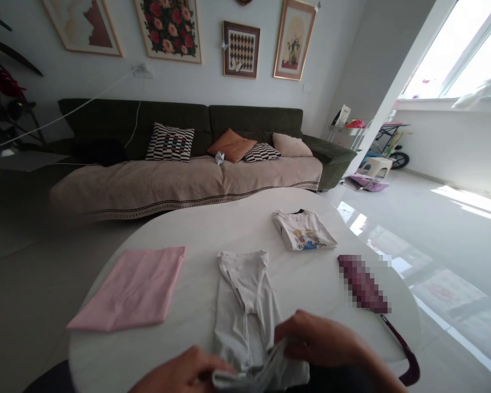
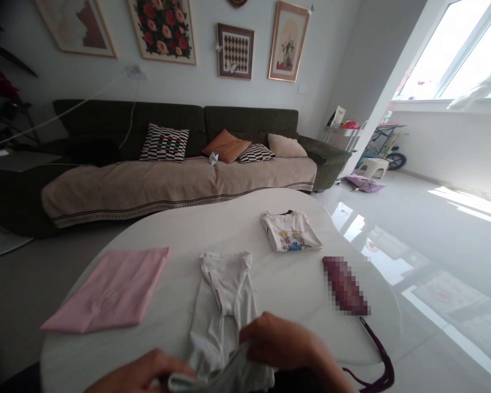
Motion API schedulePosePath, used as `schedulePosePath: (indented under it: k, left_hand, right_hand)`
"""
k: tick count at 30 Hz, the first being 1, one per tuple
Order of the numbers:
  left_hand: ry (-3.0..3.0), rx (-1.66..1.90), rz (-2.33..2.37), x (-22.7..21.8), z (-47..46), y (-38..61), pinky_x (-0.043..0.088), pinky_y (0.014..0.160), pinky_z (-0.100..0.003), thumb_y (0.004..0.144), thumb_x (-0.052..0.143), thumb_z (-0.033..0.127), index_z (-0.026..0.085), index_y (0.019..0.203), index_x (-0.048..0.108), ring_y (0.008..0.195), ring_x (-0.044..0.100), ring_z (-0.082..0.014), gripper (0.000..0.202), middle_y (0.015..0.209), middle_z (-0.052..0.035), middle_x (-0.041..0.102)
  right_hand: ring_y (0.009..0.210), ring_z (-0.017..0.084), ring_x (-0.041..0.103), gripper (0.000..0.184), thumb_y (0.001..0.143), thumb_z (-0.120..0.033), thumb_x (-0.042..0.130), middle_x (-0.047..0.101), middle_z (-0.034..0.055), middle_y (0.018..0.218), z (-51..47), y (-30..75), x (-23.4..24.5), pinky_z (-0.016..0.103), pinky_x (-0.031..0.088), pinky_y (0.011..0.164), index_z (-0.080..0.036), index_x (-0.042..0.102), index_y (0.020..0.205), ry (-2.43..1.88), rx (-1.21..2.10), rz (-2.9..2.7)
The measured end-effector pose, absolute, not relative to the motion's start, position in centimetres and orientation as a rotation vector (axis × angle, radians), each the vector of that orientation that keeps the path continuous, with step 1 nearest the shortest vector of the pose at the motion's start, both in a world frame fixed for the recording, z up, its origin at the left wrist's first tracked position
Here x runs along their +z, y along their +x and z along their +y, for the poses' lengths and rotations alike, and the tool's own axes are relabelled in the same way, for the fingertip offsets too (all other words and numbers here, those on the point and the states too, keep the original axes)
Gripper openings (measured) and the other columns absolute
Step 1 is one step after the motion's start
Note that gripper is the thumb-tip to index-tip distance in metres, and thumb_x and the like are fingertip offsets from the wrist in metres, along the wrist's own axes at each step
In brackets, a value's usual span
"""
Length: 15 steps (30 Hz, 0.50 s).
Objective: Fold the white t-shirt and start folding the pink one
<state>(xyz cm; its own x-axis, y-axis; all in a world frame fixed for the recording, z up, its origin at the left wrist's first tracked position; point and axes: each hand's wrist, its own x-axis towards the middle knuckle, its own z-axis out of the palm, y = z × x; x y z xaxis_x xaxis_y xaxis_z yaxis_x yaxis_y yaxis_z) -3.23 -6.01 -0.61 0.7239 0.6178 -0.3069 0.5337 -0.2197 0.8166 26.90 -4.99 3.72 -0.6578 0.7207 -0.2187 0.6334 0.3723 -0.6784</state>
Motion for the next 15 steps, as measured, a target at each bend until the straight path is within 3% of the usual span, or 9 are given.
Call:
schedulePosePath:
  k: [3,7,10,15]
  left_hand:
    - [1.811,0.367,1.091,-0.1,1.4,-1.9,0.044,0.074,-0.022,0.077,0.054,0.035,0.019,0.099,0.064,0.083,0.058,-0.0162,0.029,0.091,0.0006,0.067]
    - [1.784,0.481,1.611,-4.1,11.0,1.8,0.043,0.070,-0.023,0.075,0.053,0.024,0.016,0.083,0.064,0.076,0.058,-0.0151,0.016,0.080,-0.0020,0.065]
    - [1.809,0.488,1.769,-6.8,13.7,3.1,0.040,0.082,-0.028,0.073,0.053,0.019,0.017,0.074,0.065,0.088,0.057,-0.0186,0.012,0.083,-0.0054,0.064]
    - [1.876,0.472,1.813,-8.8,13.5,2.7,0.034,0.093,-0.034,0.065,0.064,0.033,0.022,0.078,0.067,0.109,0.047,-0.0236,0.018,0.101,-0.0063,0.062]
  right_hand:
    - [0.075,0.014,0.057,0.024,0.073,-0.023,0.056,0.065,-0.0005,0.081,1.9,27.1,4.1,0.020,0.040,0.067,-0.019,0.065,0.094,-1.478,0.996,-2.362]
    - [0.084,0.016,0.056,0.020,0.076,-0.017,0.054,0.064,0.0058,0.089,9.0,26.0,-0.4,0.024,0.040,0.071,-0.011,0.062,0.094,-1.883,0.726,-2.180]
    - [0.093,0.018,0.055,0.018,0.082,-0.022,0.054,0.060,0.0077,0.099,11.0,25.3,-3.8,0.032,0.042,0.080,-0.011,0.059,0.095,-1.985,0.643,-2.130]
    - [0.093,0.017,0.055,0.024,0.084,-0.034,0.054,0.058,0.0042,0.101,11.5,25.5,-6.1,0.038,0.045,0.082,-0.014,0.057,0.097,-1.976,0.661,-2.135]
